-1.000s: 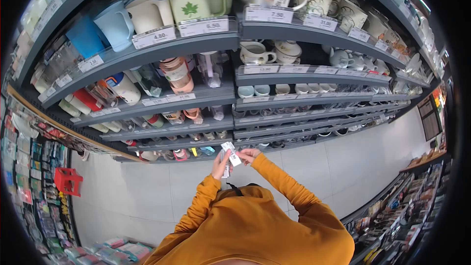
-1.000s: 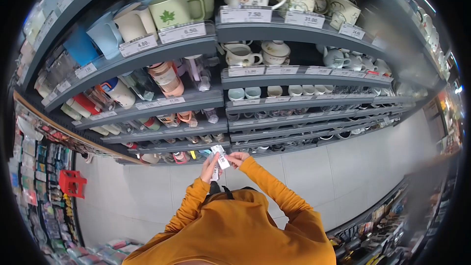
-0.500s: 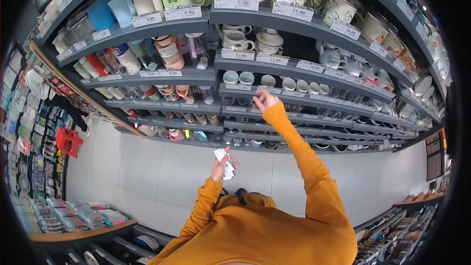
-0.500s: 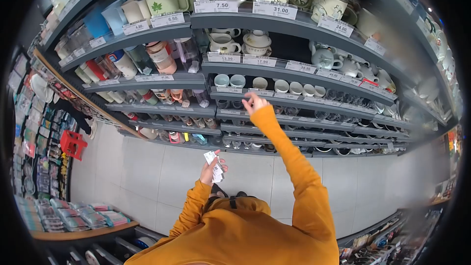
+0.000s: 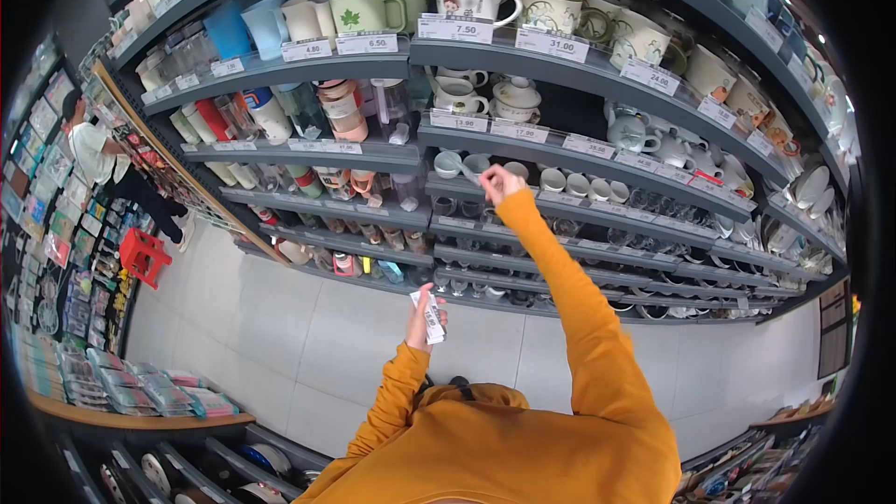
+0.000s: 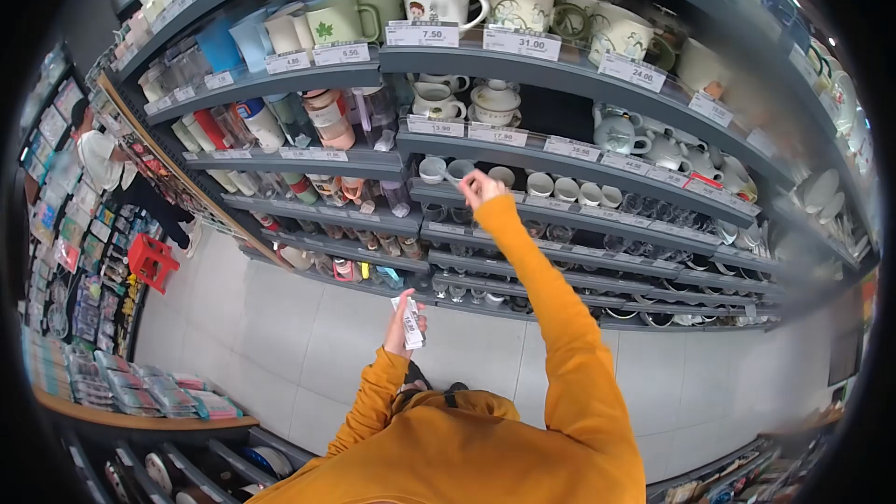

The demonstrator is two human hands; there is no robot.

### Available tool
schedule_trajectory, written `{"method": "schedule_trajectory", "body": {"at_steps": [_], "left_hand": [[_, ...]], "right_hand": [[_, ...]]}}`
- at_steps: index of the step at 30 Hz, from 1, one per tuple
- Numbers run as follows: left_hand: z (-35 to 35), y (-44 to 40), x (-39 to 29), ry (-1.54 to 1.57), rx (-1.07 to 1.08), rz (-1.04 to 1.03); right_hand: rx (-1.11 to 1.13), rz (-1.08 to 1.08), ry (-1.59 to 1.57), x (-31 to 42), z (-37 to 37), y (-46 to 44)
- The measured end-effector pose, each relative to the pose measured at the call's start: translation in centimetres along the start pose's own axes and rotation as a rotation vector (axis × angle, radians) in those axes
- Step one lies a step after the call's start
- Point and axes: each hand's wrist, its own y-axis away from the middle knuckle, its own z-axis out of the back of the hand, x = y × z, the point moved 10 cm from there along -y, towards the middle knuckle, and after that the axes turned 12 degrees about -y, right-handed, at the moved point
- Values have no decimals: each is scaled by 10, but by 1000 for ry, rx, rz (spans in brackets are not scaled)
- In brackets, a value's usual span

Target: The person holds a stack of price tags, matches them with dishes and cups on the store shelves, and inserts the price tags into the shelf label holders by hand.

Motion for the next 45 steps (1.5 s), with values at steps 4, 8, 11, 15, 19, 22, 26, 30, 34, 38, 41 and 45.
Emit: {"method": "schedule_trajectory", "body": {"at_steps": [4,8,11,15,19,22,26,30,34,38,41,45], "left_hand": [[-15,-4,-31,-79,-76,-113],[-34,-14,-27,-194,-46,-111],[-49,-10,-25,-185,86,-126],[-51,-6,-10,-105,134,-76],[-65,12,1,-119,176,-32],[-74,19,-2,-90,197,-31],[-74,25,-3,-95,197,-41],[-70,23,2,-76,160,10],[-80,22,1,-101,184,12],[-97,19,-18,-54,150,-48],[-117,27,-45,-66,88,-168],[-137,25,-51,-118,138,-289]], "right_hand": [[180,-481,-708,-26,-47,115],[339,-800,-744,-37,-80,207],[496,-522,-522,10,-54,192],[-60,29,2,105,75,76],[-234,151,472,123,129,-9],[-128,78,644,113,128,-33],[-16,1,579,115,129,-35],[-85,29,485,114,150,-33],[-117,37,406,125,160,-20],[-246,147,21,151,165,24],[-81,-132,-671,95,103,96],[-16,-467,-727,44,26,204]]}}
